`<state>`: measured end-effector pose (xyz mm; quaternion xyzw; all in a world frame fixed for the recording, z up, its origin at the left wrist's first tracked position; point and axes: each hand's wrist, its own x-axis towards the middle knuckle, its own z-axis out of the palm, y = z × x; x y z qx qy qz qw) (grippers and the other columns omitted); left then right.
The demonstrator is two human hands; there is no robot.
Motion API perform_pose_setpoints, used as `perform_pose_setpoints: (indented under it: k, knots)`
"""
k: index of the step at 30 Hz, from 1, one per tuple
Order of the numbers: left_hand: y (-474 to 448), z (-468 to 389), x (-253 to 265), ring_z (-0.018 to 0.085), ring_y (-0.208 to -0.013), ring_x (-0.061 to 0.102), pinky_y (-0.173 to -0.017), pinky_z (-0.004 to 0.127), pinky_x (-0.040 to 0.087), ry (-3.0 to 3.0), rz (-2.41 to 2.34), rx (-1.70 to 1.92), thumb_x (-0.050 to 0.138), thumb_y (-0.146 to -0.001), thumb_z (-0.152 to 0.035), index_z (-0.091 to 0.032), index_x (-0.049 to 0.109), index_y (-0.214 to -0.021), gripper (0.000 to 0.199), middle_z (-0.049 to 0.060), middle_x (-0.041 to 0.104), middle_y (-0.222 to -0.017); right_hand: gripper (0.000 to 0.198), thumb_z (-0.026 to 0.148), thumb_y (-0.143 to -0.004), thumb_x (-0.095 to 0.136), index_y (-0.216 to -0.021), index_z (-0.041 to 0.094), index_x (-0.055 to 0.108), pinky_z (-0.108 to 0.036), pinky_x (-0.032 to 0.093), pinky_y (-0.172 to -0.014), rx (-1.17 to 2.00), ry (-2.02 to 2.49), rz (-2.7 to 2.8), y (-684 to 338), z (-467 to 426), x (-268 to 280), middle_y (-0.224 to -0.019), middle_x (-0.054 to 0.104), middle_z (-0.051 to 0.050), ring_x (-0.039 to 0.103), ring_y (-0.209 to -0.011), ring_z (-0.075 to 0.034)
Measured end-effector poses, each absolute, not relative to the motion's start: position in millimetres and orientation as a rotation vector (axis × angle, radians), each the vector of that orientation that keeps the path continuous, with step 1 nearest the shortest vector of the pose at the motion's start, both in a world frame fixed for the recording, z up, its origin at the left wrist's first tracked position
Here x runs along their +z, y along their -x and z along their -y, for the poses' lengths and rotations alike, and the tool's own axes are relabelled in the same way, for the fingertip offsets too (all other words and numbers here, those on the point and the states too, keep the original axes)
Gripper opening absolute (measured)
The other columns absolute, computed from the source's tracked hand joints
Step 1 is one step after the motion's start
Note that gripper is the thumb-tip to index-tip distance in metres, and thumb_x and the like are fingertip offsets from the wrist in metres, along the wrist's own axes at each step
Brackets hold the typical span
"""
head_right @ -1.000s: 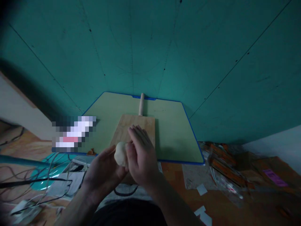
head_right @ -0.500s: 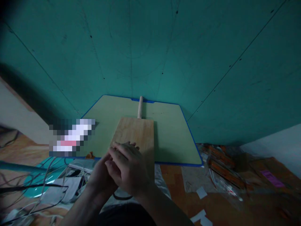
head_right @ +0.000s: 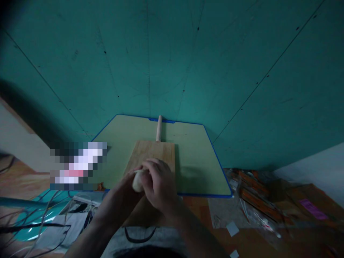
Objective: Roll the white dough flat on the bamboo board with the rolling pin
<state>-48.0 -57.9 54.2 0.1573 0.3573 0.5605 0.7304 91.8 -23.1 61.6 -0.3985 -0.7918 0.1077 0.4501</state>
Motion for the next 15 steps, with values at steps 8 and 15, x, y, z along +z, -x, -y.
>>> perform_pose_setpoints:
  k: [8, 15]
  knots:
    - [55, 17, 53, 0.028, -0.107, 0.061, -0.100, 0.036, 0.045, -1.427, -1.097, 1.183, 0.074, -0.081, -0.024, -0.023, 0.078, -0.096, 0.016, 0.010, 0.067, -0.117, 0.033, 0.039, -0.103, 0.044, -0.112, 0.017, 0.066, -0.031, 0.047, -0.091, 0.357, 1.906, 2.008, -97, -123, 83, -0.118, 0.070, -0.014, 0.065, -0.112, -0.024]
    - [59, 13, 38, 0.036, -0.134, 0.051, -0.117, 0.051, 0.031, -1.486, -0.973, 0.959, 0.067, -0.087, -0.029, -0.028, 0.075, -0.117, 0.031, 0.010, 0.057, -0.146, 0.041, 0.050, -0.089, 0.067, -0.107, 0.013, 0.069, -0.034, 0.050, -0.082, 0.495, 2.096, 1.984, -67, -178, 62, -0.113, 0.072, -0.020, 0.068, -0.107, -0.030]
